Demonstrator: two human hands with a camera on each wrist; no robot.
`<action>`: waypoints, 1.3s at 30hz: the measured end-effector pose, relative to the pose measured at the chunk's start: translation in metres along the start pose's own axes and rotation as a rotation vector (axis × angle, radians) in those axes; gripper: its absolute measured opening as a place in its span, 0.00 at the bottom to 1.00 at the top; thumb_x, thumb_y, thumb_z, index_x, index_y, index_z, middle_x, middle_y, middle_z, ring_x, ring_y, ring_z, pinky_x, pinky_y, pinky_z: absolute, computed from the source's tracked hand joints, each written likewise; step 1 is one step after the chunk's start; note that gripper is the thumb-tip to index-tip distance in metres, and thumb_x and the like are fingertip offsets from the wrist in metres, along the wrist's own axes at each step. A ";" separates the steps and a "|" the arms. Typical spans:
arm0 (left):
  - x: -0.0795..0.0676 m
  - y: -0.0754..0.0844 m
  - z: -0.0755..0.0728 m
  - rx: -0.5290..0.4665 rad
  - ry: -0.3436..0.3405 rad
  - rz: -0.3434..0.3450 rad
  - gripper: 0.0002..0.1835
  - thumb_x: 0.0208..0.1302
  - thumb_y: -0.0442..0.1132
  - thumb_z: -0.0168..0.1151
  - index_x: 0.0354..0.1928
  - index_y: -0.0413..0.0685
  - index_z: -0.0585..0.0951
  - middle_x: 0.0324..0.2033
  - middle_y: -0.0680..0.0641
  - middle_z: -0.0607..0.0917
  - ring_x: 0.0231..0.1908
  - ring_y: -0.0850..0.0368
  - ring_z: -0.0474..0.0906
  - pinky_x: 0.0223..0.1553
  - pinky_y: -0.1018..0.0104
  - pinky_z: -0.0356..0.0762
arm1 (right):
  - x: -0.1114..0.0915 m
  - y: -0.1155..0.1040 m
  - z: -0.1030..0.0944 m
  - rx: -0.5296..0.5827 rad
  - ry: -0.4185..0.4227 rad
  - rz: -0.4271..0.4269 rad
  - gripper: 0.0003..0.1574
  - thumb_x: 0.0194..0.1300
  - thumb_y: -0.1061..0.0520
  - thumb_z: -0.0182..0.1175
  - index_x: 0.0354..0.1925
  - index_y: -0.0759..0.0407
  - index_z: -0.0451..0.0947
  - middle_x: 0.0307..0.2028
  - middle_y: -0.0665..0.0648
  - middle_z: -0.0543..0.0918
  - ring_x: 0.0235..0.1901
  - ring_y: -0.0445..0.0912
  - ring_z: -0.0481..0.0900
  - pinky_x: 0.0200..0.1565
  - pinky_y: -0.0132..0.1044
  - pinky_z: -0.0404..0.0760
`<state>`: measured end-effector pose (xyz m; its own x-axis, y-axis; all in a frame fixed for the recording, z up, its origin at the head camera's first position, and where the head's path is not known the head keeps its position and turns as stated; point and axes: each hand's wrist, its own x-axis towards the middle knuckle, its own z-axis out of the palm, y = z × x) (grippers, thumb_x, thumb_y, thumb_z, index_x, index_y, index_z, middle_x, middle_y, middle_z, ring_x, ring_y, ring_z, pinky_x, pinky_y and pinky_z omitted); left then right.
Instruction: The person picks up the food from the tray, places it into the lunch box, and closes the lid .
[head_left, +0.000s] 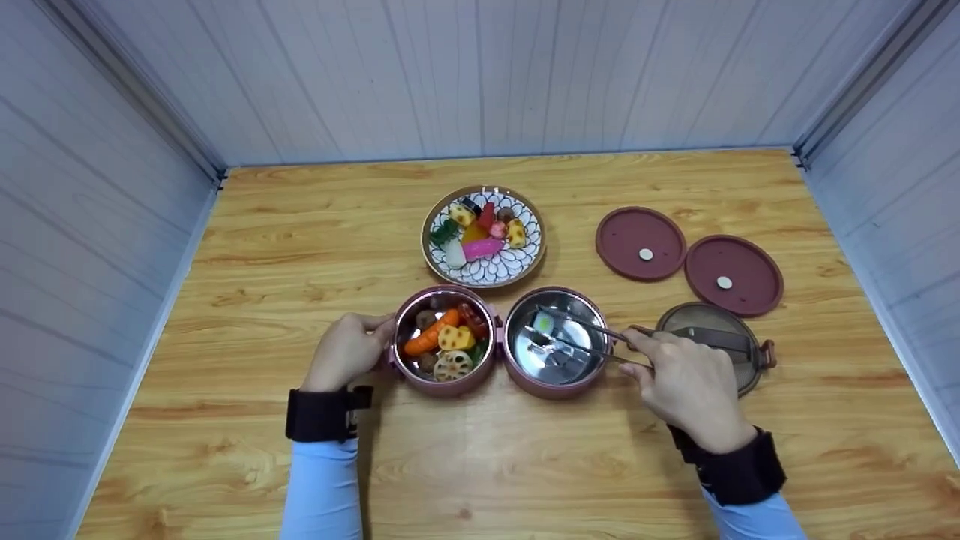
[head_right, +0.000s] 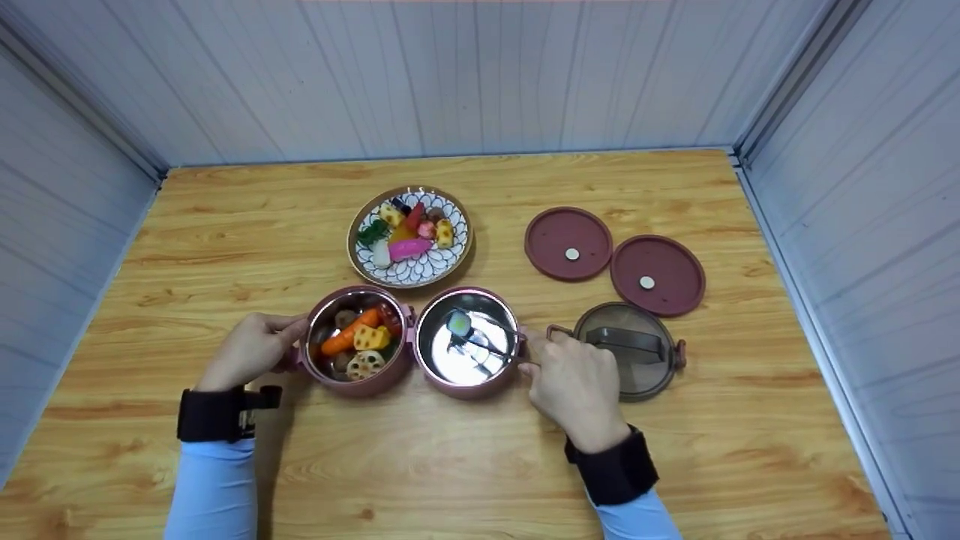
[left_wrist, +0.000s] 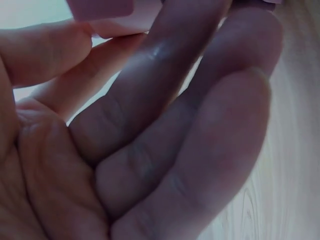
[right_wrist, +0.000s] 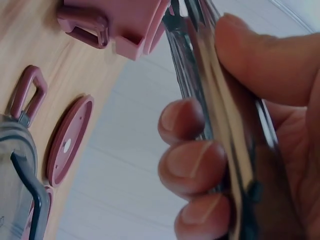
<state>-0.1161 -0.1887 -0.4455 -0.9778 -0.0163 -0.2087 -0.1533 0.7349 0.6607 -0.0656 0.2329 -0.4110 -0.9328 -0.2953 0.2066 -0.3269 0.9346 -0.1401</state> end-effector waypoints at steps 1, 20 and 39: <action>0.001 0.000 -0.001 -0.003 -0.009 -0.001 0.16 0.71 0.47 0.58 0.53 0.50 0.86 0.37 0.44 0.86 0.37 0.47 0.80 0.45 0.52 0.73 | 0.001 -0.001 -0.001 -0.003 -0.011 -0.001 0.27 0.57 0.45 0.72 0.54 0.52 0.84 0.38 0.60 0.87 0.24 0.60 0.82 0.15 0.48 0.69; 0.007 0.008 -0.013 -0.050 -0.126 -0.077 0.14 0.69 0.42 0.61 0.52 0.47 0.86 0.21 0.47 0.85 0.23 0.45 0.84 0.23 0.62 0.77 | 0.041 0.025 -0.009 0.243 0.223 0.081 0.37 0.58 0.47 0.73 0.61 0.61 0.78 0.37 0.64 0.86 0.20 0.53 0.77 0.20 0.50 0.74; 0.007 0.010 -0.012 -0.036 -0.101 -0.031 0.14 0.68 0.41 0.62 0.51 0.45 0.86 0.27 0.47 0.87 0.23 0.46 0.82 0.28 0.59 0.75 | 0.137 -0.001 0.015 0.312 -0.199 0.197 0.39 0.64 0.40 0.66 0.62 0.65 0.75 0.26 0.60 0.81 0.16 0.46 0.67 0.19 0.39 0.66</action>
<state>-0.1260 -0.1895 -0.4322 -0.9536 0.0311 -0.2994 -0.1897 0.7101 0.6780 -0.1951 0.1884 -0.3968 -0.9832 -0.1780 -0.0407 -0.1409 0.8812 -0.4513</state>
